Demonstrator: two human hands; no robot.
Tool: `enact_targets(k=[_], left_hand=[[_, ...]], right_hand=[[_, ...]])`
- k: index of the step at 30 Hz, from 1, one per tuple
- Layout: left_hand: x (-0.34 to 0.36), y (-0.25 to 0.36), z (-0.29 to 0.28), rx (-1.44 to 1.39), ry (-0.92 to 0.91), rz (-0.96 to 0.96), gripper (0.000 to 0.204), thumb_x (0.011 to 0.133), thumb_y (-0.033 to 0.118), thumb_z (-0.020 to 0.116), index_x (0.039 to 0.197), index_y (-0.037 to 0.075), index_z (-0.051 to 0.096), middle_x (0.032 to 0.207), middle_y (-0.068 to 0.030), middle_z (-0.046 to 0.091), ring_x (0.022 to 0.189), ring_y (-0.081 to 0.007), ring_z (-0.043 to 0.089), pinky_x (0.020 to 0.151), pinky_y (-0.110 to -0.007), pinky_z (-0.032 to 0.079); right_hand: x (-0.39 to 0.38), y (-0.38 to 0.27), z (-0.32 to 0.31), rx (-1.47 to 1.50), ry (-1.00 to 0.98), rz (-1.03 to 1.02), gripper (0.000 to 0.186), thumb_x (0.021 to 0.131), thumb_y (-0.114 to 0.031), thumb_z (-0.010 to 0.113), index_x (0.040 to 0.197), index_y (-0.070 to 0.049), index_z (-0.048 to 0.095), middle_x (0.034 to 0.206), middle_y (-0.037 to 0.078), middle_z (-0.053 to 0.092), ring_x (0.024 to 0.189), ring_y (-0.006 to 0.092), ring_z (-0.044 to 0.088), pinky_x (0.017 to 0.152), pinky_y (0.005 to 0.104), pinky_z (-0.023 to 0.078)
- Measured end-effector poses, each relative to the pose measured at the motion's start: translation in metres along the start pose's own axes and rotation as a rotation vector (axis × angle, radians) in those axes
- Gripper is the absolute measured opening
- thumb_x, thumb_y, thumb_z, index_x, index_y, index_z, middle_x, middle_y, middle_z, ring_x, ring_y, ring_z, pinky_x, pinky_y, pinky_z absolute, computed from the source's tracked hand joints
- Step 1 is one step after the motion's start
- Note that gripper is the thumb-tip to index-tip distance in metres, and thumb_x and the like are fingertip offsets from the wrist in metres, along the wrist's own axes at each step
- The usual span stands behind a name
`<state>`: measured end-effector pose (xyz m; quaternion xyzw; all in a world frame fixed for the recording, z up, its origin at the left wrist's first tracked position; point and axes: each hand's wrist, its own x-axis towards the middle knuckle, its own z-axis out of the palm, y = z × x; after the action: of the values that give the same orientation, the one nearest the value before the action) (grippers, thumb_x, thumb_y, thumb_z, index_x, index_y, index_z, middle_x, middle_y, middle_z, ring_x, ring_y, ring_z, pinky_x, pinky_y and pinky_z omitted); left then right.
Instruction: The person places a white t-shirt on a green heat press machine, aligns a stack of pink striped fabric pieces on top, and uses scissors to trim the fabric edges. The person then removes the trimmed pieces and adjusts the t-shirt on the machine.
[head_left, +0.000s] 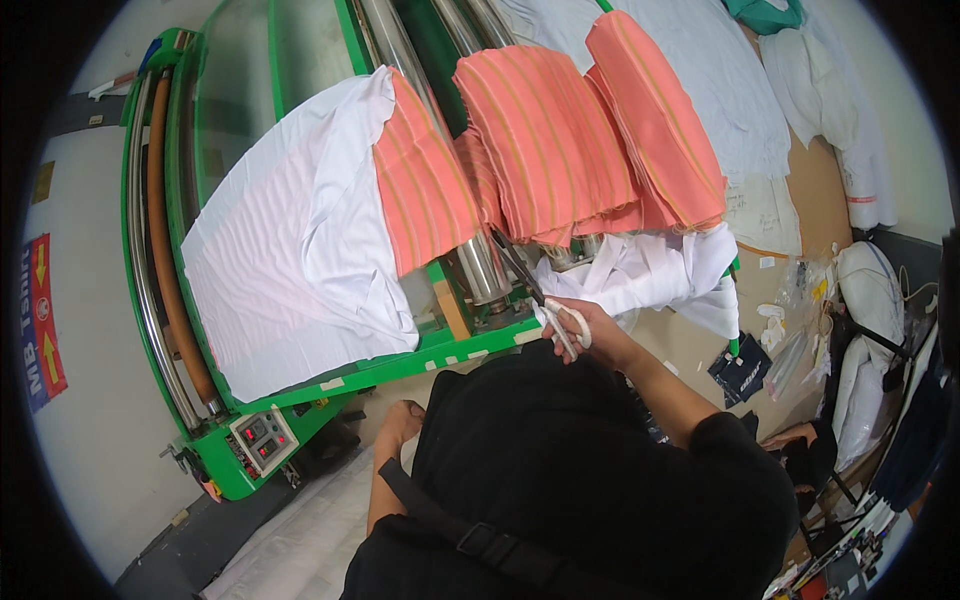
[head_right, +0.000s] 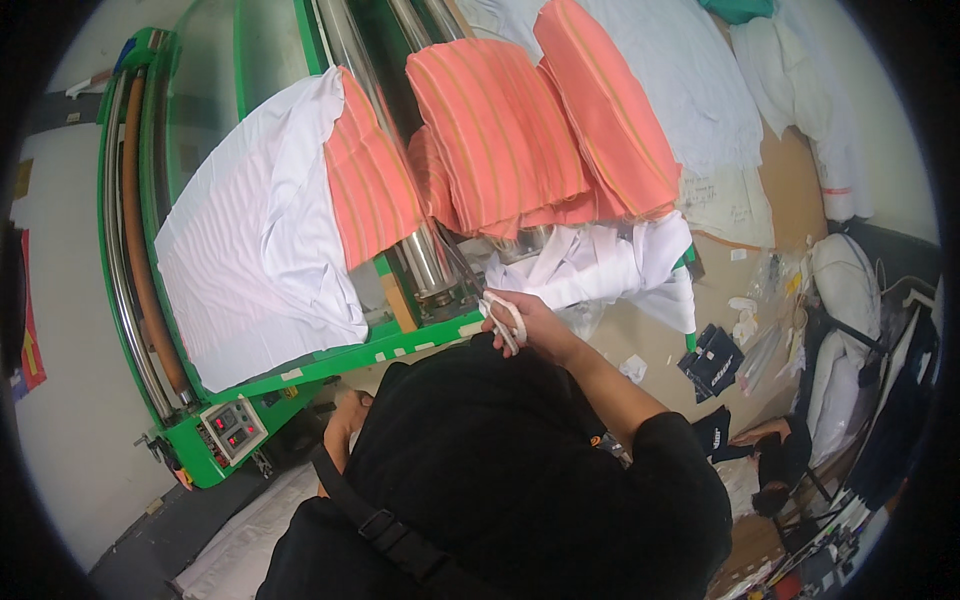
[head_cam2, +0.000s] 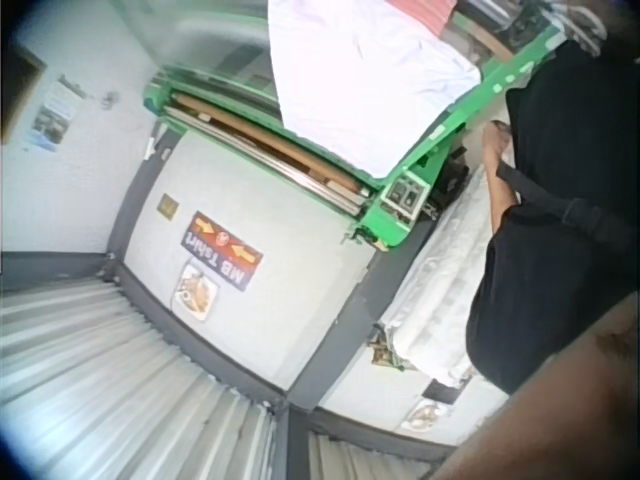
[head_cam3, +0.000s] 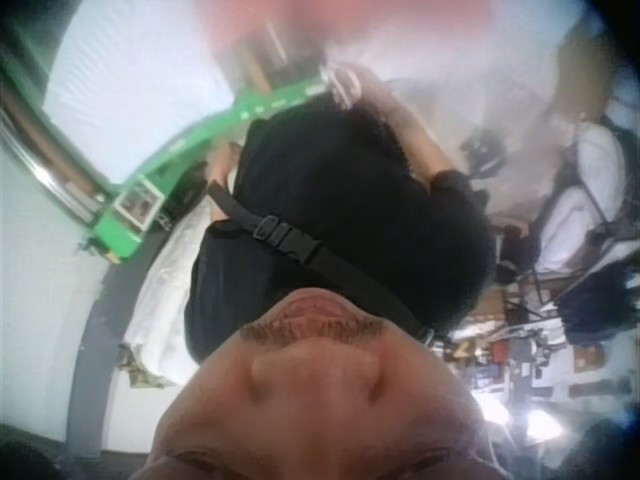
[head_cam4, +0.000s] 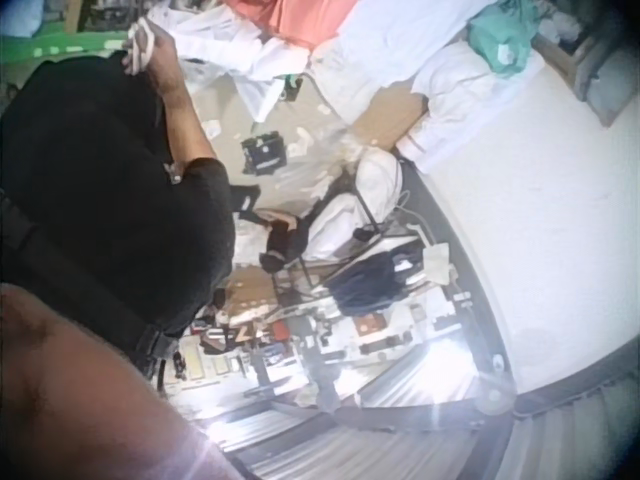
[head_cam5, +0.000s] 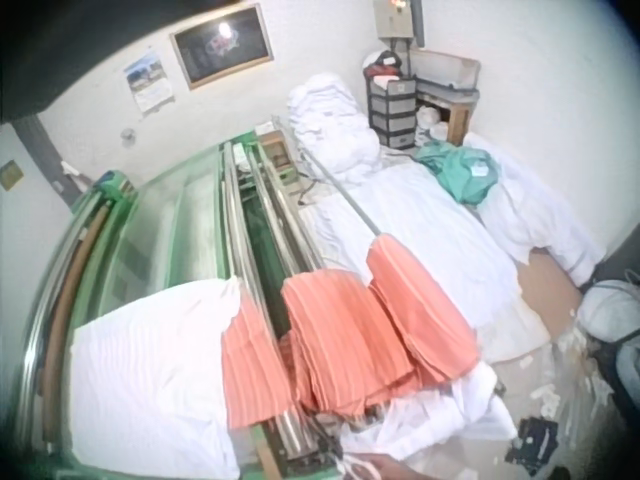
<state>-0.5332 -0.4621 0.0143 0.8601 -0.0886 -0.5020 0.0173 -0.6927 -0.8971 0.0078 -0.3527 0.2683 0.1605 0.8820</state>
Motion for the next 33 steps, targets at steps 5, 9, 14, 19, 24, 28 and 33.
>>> enact_targets(k=[5, 9, 14, 19, 24, 28, 33], left_hand=[[-0.005, 0.015, -0.007, 0.007, 0.008, 0.022, 0.021, 0.082, 0.012, 0.065, 0.092, 0.000, 0.079, 0.093, -0.0259, 0.075, 0.092, -0.0413, 0.073, 0.084, -0.044, 0.056], [-0.003, 0.011, -0.003, -0.014, 0.057, 0.064, 0.024, 0.084, 0.014, 0.062, 0.093, -0.001, 0.078, 0.093, -0.0273, 0.074, 0.093, -0.0419, 0.073, 0.085, -0.045, 0.056], [-0.003, 0.013, -0.005, 0.032, -0.002, 0.008, 0.025, 0.085, 0.018, 0.065, 0.091, -0.002, 0.077, 0.092, -0.0281, 0.074, 0.094, -0.0431, 0.073, 0.085, -0.045, 0.055], [-0.005, 0.012, -0.002, 0.022, -0.014, 0.008, 0.027, 0.084, 0.023, 0.069, 0.090, -0.002, 0.076, 0.093, -0.0283, 0.073, 0.094, -0.0439, 0.072, 0.084, -0.046, 0.055], [-0.002, 0.011, 0.002, 0.002, -0.022, 0.024, 0.030, 0.083, 0.027, 0.072, 0.090, -0.002, 0.075, 0.094, -0.0286, 0.073, 0.094, -0.0447, 0.072, 0.083, -0.046, 0.055], [0.003, 0.001, 0.008, -0.063, 0.004, 0.013, 0.032, 0.083, 0.028, 0.073, 0.090, -0.003, 0.075, 0.092, -0.0303, 0.072, 0.095, -0.0450, 0.072, 0.082, -0.046, 0.055], [0.001, 0.000, 0.008, -0.063, -0.012, 0.007, 0.035, 0.082, 0.029, 0.073, 0.090, -0.005, 0.074, 0.090, -0.0318, 0.071, 0.094, -0.0461, 0.071, 0.081, -0.047, 0.055]], right_hand=[[0.027, 0.003, 0.001, 0.079, 0.029, -0.052, 0.061, 0.108, -0.036, 0.059, 0.157, -0.006, 0.041, 0.102, 0.007, 0.067, 0.074, 0.0120, 0.066, 0.059, 0.0268, 0.057], [0.033, 0.004, 0.002, 0.098, 0.011, -0.081, 0.062, 0.106, -0.031, 0.062, 0.159, -0.007, 0.040, 0.104, 0.007, 0.067, 0.073, 0.0110, 0.064, 0.059, 0.0257, 0.056], [0.040, 0.012, 0.000, 0.009, -0.041, -0.120, 0.066, 0.104, -0.030, 0.067, 0.160, -0.009, 0.039, 0.105, 0.006, 0.067, 0.074, 0.0096, 0.062, 0.060, 0.0246, 0.055], [0.041, 0.010, 0.004, 0.032, -0.028, -0.122, 0.067, 0.104, -0.031, 0.067, 0.160, -0.008, 0.039, 0.105, 0.005, 0.066, 0.075, 0.0092, 0.061, 0.061, 0.0240, 0.055], [0.049, 0.004, 0.015, 0.045, 0.003, -0.156, 0.067, 0.104, -0.032, 0.066, 0.160, -0.006, 0.038, 0.102, 0.004, 0.066, 0.074, 0.0080, 0.060, 0.060, 0.0239, 0.054], [0.056, 0.009, 0.018, 0.069, 0.015, -0.178, 0.068, 0.105, -0.031, 0.066, 0.160, -0.004, 0.037, 0.098, 0.004, 0.065, 0.071, 0.0074, 0.059, 0.056, 0.0236, 0.051], [0.058, 0.009, 0.021, 0.056, 0.058, -0.153, 0.068, 0.104, -0.029, 0.068, 0.159, -0.002, 0.038, 0.094, 0.004, 0.065, 0.066, 0.0072, 0.057, 0.051, 0.0234, 0.048]])
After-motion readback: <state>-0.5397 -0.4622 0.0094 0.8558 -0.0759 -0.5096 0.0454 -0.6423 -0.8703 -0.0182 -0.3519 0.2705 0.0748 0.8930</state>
